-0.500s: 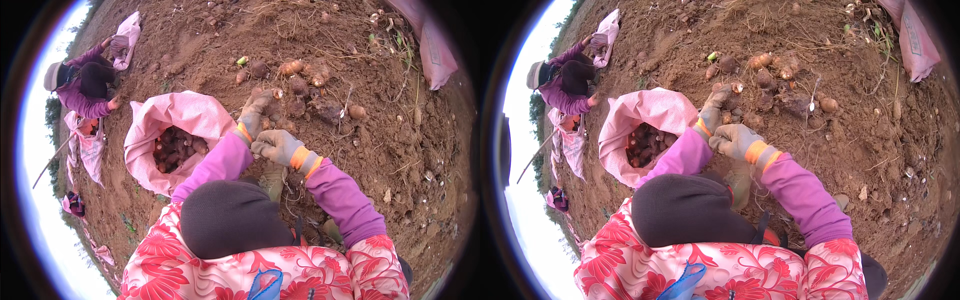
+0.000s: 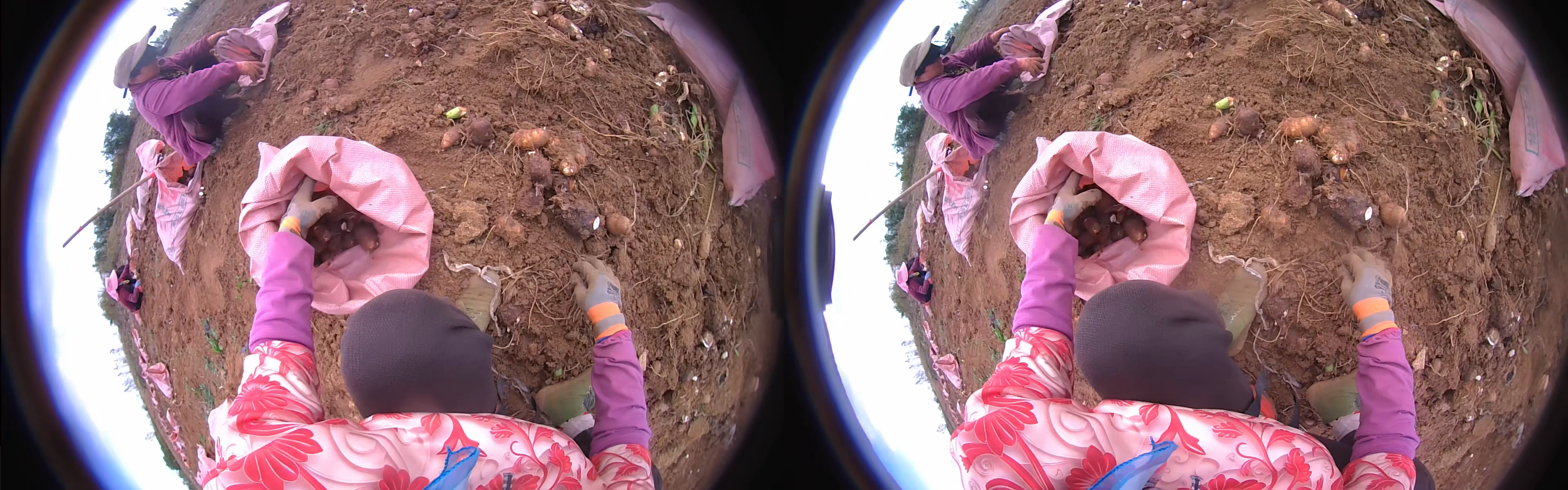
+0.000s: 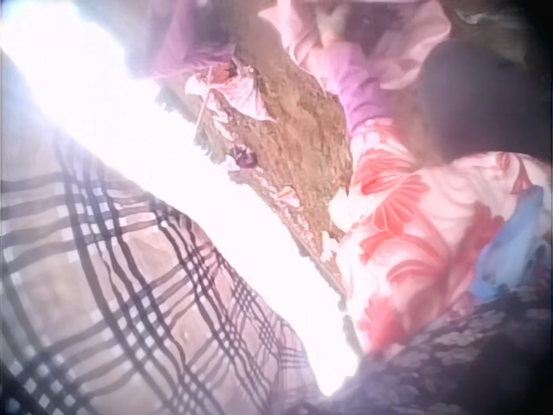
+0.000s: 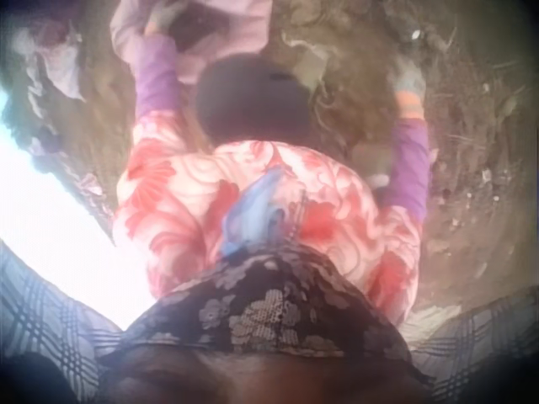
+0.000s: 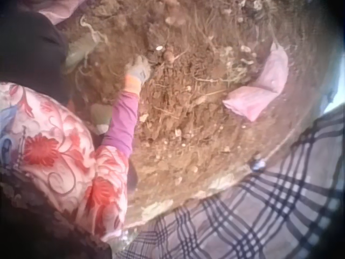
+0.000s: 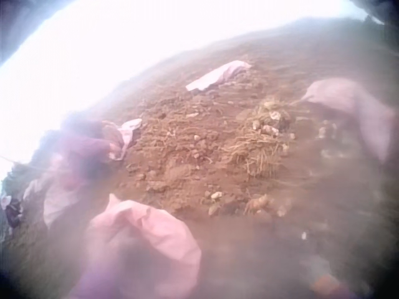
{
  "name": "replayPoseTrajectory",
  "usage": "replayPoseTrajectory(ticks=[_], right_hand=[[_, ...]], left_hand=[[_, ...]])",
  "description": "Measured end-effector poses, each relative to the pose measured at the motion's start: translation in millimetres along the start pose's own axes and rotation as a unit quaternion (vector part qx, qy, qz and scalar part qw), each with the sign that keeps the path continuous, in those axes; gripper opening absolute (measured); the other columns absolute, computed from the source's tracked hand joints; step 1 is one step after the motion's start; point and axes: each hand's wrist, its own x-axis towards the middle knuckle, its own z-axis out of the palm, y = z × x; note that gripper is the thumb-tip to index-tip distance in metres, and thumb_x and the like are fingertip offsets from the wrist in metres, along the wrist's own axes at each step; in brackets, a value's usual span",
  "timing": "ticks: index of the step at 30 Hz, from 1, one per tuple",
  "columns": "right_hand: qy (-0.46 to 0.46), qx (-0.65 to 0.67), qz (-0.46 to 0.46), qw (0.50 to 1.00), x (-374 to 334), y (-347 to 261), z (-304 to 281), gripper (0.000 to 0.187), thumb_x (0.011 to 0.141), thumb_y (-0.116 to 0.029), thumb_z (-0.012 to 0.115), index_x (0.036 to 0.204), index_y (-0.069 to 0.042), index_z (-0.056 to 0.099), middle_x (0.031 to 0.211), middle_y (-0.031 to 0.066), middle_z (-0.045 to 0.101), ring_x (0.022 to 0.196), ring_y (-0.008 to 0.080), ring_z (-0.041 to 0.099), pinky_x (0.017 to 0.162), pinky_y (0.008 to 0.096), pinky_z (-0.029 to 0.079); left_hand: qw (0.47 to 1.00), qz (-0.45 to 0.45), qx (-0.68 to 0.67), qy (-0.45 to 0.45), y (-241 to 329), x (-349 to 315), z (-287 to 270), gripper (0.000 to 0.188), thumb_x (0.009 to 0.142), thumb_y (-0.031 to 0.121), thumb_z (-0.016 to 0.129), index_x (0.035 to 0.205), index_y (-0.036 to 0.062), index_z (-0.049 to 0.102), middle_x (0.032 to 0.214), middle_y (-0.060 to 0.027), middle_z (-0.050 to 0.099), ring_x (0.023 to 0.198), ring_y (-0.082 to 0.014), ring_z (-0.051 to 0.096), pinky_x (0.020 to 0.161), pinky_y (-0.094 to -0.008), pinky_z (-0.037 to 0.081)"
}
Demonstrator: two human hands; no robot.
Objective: The person repeatedly picks onions from the soil, removes attached roots and soil, and places them into a pink sack. The person works continuously across the field, gathering onions one by one and filling the sack.
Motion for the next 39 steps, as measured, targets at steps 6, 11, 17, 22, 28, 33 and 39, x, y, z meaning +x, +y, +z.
replayPoseTrajectory(ticks=[6, 11, 17, 22, 28, 33, 39], right_hand=[[-0.031, 0.113, 0.028, 0.993, -13, -22, 20, 0.026, 0.091, -0.027, 0.068, 0.113, -0.014, 0.071, 0.123, 0.0132, 0.068, 0.112, 0.0366, 0.063, 0.098, 0.0457, 0.05], [-0.044, 0.098, 0.02, 0.994, -7, -33, 25, 0.028, 0.092, -0.029, 0.066, 0.115, -0.012, 0.071, 0.109, 0.0167, 0.07, 0.105, 0.0381, 0.066, 0.092, 0.0473, 0.053], [-0.089, 0.128, -0.07, 0.985, 17, -48, 23, 0.026, 0.091, -0.026, 0.064, 0.113, -0.012, 0.069, 0.103, 0.0156, 0.069, 0.099, 0.0402, 0.065, 0.087, 0.0496, 0.053], [-0.025, 0.392, 0.005, 0.919, 62, -85, -35, 0.044, 0.092, -0.016, 0.069, 0.135, -0.007, 0.062, 0.126, 0.0131, 0.068, 0.1, 0.024, 0.069, 0.083, 0.0354, 0.056], [0.057, 0.663, -0.029, 0.746, 146, -144, -59, 0.068, 0.09, -0.018, 0.077, 0.147, 0.001, 0.045, 0.13, 0.0134, 0.064, 0.087, 0.0095, 0.067, 0.073, 0.0253, 0.055], [0.075, 0.526, 0.02, 0.847, 138, -171, -28, 0.027, 0.095, -0.028, 0.067, 0.113, -0.009, 0.068, 0.088, 0.0087, 0.074, 0.076, 0.0274, 0.073, 0.062, 0.0336, 0.054], [-0.15, 0.136, -0.319, 0.926, 56, -151, -40, 0.027, 0.083, -0.023, 0.068, 0.108, -0.013, 0.069, 0.094, 0.0154, 0.073, 0.091, 0.0378, 0.07, 0.081, 0.0487, 0.055]], left_hand=[[0.954, -0.1, 0.249, -0.136, 160, 67, 43, 0.039, 0.088, 0.032, 0.074, 0.112, 0.001, 0.069, 0.093, -0.0108, 0.073, 0.076, -0.0219, 0.071, 0.069, -0.0344, 0.058], [0.936, 0.041, -0.104, -0.332, 173, 95, 128, 0.044, 0.094, 0.036, 0.072, 0.126, 0.006, 0.066, 0.104, -0.0129, 0.073, 0.079, -0.016, 0.07, 0.061, -0.026, 0.055], [0.859, 0.222, 0.444, -0.125, 136, 173, 296, 0.065, 0.084, 0.024, 0.076, 0.144, 0.0265, 0.051, 0.152, -0.0109, 0.046, 0.128, -0.0341, 0.058, 0.103, -0.0445, 0.051], [0.955, 0.032, -0.234, -0.181, 128, 155, 281, 0.06, 0.075, -0.006, 0.076, 0.13, 0.0039, 0.056, 0.102, -0.0096, 0.072, 0.09, -0.0189, 0.069, 0.081, -0.0321, 0.057], [0.857, 0.209, -0.398, -0.251, 135, 44, 244, 0.057, 0.078, -0.004, 0.076, 0.129, -0.0013, 0.052, 0.114, -0.0134, 0.069, 0.097, -0.02, 0.069, 0.089, -0.031, 0.057], [0.848, 0.17, -0.483, -0.138, 120, 9, 250, 0.045, 0.088, 0.005, 0.073, 0.128, -0.0002, 0.054, 0.109, -0.0086, 0.068, 0.099, -0.0182, 0.067, 0.094, -0.0323, 0.054], [0.683, -0.007, -0.635, -0.361, 94, 20, 237, 0.029, 0.1, 0.024, 0.06, 0.12, 0.0029, 0.065, 0.117, -0.006, 0.071, 0.106, -0.0196, 0.067, 0.1, -0.0359, 0.052]])
